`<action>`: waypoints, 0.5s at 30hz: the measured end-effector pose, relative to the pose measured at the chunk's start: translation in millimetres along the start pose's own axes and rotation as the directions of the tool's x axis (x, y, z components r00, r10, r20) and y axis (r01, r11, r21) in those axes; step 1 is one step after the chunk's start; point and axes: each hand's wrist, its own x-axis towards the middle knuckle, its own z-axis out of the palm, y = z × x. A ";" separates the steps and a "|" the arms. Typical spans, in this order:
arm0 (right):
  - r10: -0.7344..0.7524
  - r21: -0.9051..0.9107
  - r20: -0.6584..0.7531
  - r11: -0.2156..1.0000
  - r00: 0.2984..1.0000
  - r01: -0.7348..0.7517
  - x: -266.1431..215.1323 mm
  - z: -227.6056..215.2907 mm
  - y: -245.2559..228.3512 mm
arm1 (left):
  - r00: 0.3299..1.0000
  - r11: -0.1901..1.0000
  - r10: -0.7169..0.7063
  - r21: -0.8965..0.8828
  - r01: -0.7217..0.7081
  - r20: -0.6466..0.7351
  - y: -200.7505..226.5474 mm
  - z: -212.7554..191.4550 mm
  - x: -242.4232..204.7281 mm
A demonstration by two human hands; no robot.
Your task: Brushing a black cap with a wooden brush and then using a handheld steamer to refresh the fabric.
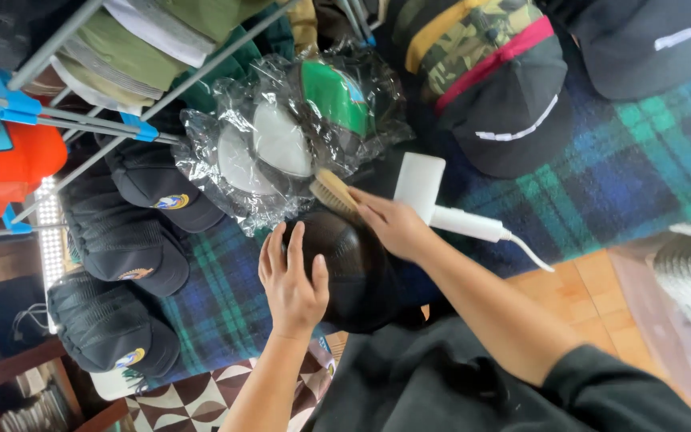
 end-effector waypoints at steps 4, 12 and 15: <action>0.142 -0.059 -0.005 0.988 0.990 -0.142 -7.9 4.0 -10.3 | 0.994 0.990 0.102 0.089 -0.106 0.051 1.2 -2.1 6.6; 0.239 0.259 -0.575 0.960 0.782 -0.102 -191.8 131.8 118.3 | 0.968 0.958 0.246 -0.144 -0.250 -0.044 -9.6 0.6 4.1; 0.274 0.178 -0.594 0.962 0.756 -0.209 -243.0 181.5 152.2 | 0.971 0.957 0.233 -0.166 -0.239 -0.052 -12.3 5.3 0.5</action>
